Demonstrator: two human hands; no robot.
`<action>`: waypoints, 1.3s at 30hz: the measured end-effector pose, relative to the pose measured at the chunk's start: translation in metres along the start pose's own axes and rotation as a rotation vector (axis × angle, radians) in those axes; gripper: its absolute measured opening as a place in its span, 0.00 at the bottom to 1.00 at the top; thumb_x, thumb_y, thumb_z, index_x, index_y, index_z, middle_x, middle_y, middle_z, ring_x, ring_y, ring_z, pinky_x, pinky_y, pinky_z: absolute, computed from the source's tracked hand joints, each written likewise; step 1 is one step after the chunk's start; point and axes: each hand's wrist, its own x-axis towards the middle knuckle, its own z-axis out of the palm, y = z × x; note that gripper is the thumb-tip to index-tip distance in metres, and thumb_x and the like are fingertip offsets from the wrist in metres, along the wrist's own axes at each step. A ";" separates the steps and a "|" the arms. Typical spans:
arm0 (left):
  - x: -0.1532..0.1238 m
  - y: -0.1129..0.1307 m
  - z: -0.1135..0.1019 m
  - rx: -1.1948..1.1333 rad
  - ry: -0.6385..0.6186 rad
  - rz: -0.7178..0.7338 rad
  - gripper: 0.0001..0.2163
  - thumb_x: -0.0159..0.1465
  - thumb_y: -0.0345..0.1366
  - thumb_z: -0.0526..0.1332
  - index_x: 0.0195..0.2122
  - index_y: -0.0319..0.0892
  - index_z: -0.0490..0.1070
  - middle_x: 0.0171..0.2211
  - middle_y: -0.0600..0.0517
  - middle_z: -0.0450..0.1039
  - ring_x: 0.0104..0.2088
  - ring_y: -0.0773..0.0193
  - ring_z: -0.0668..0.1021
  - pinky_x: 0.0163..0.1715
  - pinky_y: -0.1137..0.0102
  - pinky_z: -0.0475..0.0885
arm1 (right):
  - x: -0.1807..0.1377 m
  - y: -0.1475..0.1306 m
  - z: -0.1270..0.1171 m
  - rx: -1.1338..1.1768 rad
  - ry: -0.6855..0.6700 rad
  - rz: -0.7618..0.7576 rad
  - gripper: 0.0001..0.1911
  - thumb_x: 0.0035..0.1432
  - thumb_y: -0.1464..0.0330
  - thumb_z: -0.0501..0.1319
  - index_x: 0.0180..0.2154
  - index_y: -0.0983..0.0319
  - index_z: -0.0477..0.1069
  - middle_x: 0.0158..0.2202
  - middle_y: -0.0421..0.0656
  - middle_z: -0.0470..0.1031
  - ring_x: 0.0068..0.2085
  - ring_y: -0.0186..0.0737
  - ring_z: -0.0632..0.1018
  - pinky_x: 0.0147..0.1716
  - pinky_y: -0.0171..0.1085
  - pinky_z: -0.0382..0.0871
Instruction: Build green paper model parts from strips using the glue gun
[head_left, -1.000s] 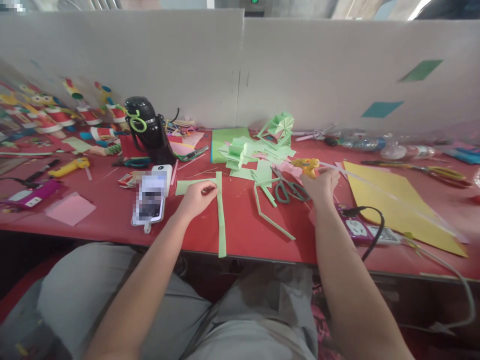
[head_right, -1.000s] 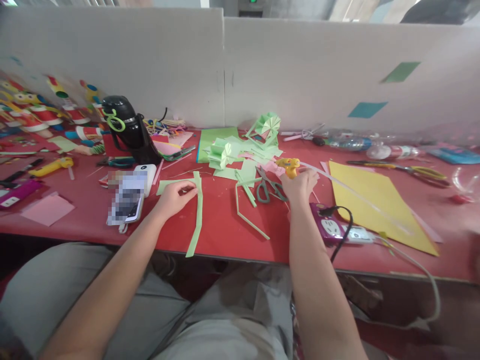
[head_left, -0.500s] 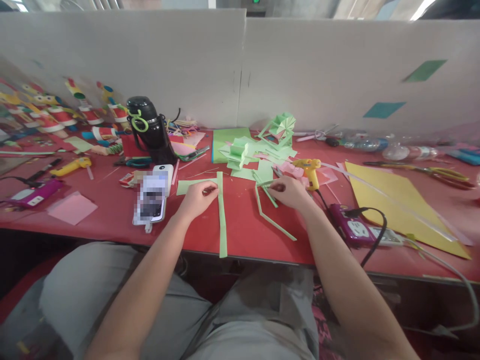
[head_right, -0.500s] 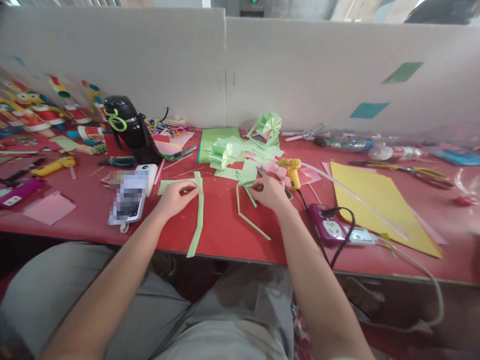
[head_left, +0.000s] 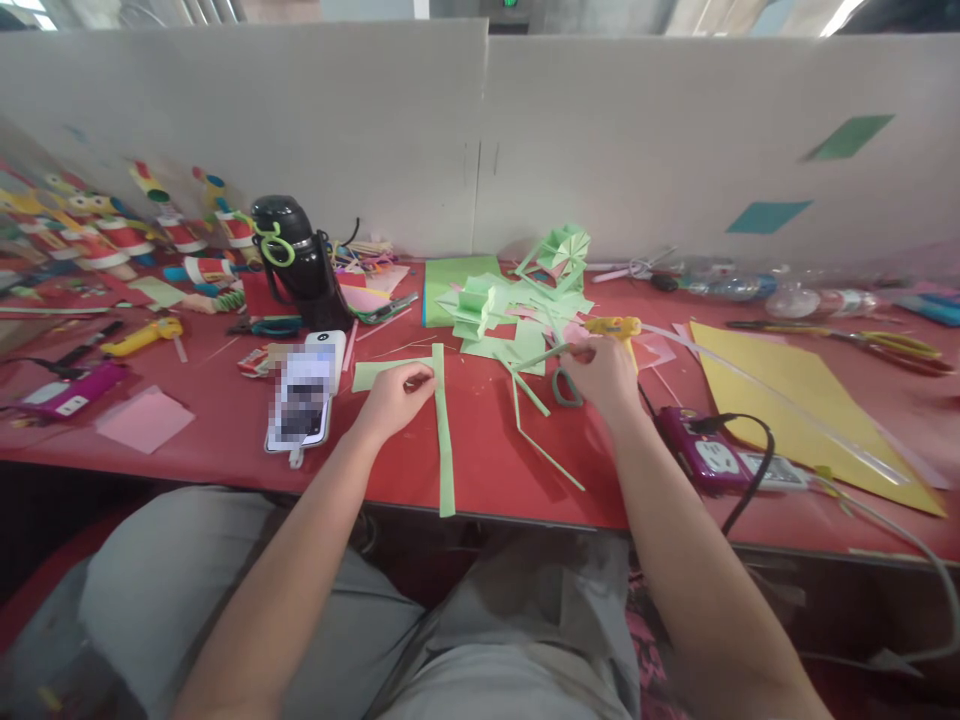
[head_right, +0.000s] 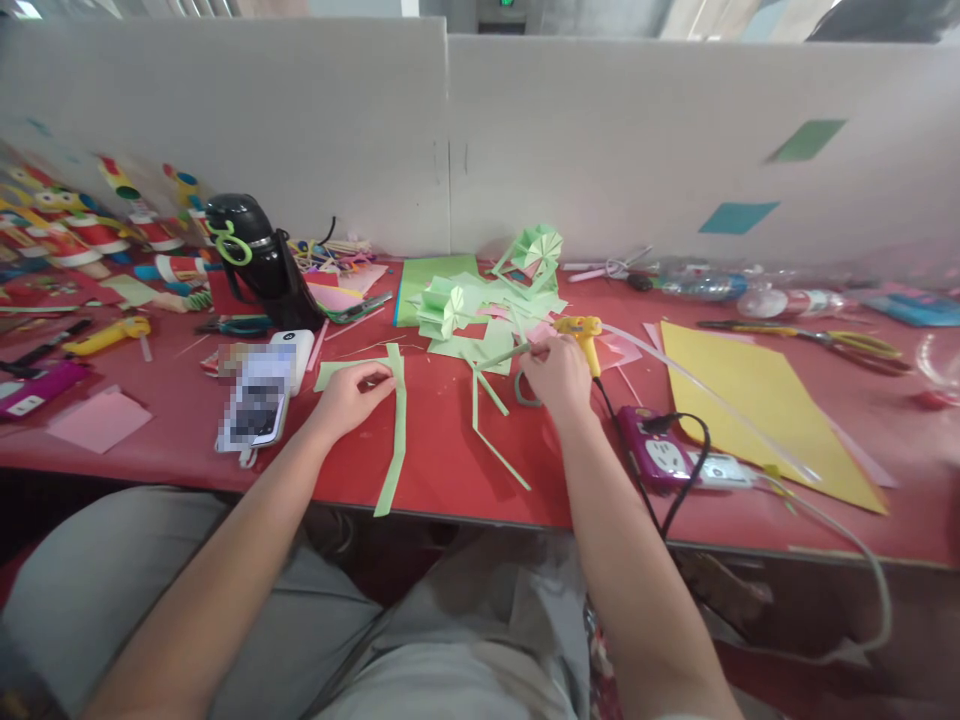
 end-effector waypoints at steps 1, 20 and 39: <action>0.000 0.000 0.000 0.001 -0.001 0.001 0.08 0.62 0.42 0.61 0.31 0.43 0.73 0.33 0.51 0.78 0.36 0.59 0.79 0.37 0.67 0.73 | 0.003 0.005 -0.002 0.024 0.049 0.005 0.08 0.50 0.64 0.63 0.31 0.62 0.76 0.35 0.48 0.77 0.37 0.47 0.76 0.42 0.46 0.70; 0.000 -0.004 -0.003 0.005 0.003 -0.004 0.08 0.63 0.42 0.61 0.33 0.44 0.74 0.34 0.50 0.80 0.37 0.58 0.80 0.38 0.66 0.74 | -0.019 -0.023 -0.009 0.726 -0.534 -0.355 0.14 0.52 0.57 0.69 0.34 0.60 0.77 0.32 0.43 0.79 0.33 0.39 0.78 0.36 0.41 0.75; 0.000 -0.004 -0.009 0.002 0.012 -0.039 0.07 0.62 0.40 0.62 0.33 0.43 0.74 0.35 0.49 0.81 0.37 0.58 0.81 0.40 0.66 0.75 | -0.026 -0.040 0.023 0.362 -0.510 -0.710 0.13 0.61 0.72 0.56 0.40 0.57 0.80 0.41 0.46 0.77 0.37 0.41 0.77 0.40 0.43 0.74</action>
